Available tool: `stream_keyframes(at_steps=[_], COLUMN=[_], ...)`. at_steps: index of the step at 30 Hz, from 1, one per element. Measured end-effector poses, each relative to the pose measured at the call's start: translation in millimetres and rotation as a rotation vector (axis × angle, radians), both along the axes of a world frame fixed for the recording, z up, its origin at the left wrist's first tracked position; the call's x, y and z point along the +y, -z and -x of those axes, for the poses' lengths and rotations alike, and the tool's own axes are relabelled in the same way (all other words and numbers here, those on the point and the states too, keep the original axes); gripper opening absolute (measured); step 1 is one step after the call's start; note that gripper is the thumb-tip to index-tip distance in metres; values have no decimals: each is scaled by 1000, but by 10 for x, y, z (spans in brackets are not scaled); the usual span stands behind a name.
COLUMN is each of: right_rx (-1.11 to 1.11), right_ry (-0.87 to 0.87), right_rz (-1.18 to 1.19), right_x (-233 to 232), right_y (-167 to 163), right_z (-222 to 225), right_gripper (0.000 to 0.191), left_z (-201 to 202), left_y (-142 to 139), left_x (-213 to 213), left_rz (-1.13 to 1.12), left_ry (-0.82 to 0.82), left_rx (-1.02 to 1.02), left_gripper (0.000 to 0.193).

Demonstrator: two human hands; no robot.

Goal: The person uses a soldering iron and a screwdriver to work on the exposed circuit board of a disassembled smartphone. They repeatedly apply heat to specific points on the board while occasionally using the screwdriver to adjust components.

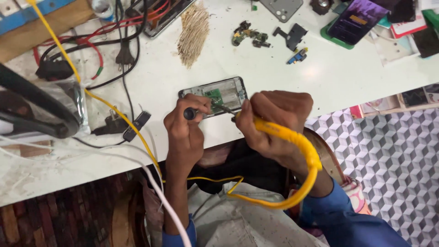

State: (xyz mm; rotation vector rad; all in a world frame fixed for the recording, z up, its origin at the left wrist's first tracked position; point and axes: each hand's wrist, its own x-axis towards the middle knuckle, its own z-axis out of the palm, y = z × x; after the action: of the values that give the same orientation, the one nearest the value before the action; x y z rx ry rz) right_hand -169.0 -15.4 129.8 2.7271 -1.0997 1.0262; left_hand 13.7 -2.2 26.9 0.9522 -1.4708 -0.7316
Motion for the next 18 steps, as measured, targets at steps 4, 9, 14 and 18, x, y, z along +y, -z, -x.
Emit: stream_keyframes(at_steps=[4, 9, 14, 18], right_rx=[198, 128, 182, 76], right_ry=[27, 33, 72, 10], right_rz=[161, 276, 160, 77], right_x=[-10, -58, -87, -130], right_y=[-65, -19, 21, -21], right_z=[35, 36, 48, 22], right_gripper=[28, 34, 27, 19], left_z=[36, -38, -178, -228], left_y=[-46, -146, -247, -310], left_x=[32, 214, 367, 386], left_rz=[68, 162, 63, 152], left_ry=[-54, -282, -304, -303], left_rx=[26, -365, -690, -882], left_gripper=[26, 43, 37, 44])
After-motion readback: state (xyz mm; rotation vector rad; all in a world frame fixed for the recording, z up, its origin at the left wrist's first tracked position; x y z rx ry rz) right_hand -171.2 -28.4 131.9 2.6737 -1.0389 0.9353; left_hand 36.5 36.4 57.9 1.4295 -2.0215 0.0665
